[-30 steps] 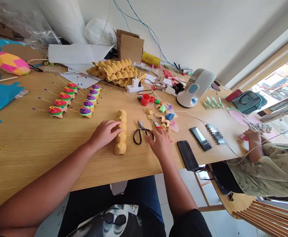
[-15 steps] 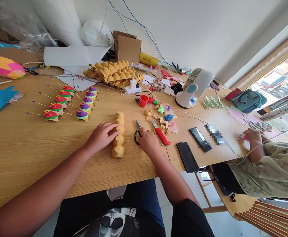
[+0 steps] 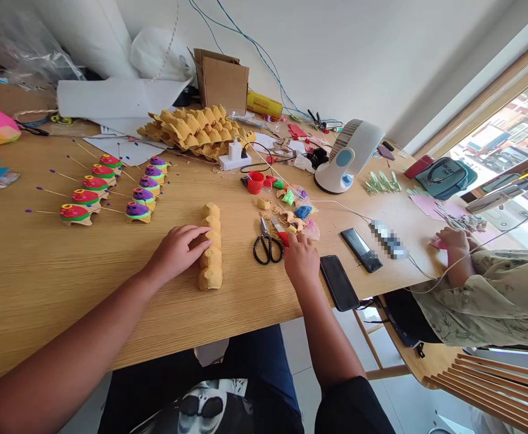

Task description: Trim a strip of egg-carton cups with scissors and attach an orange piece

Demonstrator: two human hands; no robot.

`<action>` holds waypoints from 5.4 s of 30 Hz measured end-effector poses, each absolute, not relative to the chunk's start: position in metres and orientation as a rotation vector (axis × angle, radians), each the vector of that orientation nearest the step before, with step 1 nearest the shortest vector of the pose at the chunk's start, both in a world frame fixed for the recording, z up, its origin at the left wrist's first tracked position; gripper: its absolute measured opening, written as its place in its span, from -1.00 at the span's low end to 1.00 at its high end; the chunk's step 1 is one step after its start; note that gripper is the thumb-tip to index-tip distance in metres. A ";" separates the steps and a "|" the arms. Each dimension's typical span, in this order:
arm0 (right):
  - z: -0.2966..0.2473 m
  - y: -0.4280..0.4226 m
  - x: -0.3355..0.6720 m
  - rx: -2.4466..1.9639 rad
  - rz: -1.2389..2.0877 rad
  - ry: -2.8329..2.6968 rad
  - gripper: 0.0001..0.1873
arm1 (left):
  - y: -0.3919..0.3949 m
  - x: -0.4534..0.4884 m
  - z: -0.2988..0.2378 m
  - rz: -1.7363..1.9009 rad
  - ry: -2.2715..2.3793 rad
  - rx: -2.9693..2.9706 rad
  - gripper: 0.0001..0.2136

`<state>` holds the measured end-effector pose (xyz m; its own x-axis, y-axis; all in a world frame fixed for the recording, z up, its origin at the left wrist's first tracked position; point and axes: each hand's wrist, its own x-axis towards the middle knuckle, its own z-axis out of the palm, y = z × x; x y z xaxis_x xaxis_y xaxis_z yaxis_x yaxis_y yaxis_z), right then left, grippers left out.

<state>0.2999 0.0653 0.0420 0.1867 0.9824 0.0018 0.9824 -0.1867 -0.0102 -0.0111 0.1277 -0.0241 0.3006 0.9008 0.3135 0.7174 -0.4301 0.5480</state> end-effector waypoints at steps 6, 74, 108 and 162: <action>0.030 0.070 0.316 -2.414 0.120 -1.972 -0.49 | 0.128 -0.013 -0.028 0.857 1.470 2.279 -0.63; 0.036 0.145 0.262 -1.864 0.510 -1.929 -0.85 | 0.127 -0.011 -0.024 0.856 1.450 2.251 -0.66; 0.011 0.142 0.249 -1.772 0.404 -1.890 -0.84 | 0.130 -0.016 -0.019 0.997 1.509 2.270 -0.72; 0.072 0.143 0.280 -1.682 -0.036 -1.932 -0.69 | 0.133 -0.010 -0.030 0.946 1.506 2.243 -0.71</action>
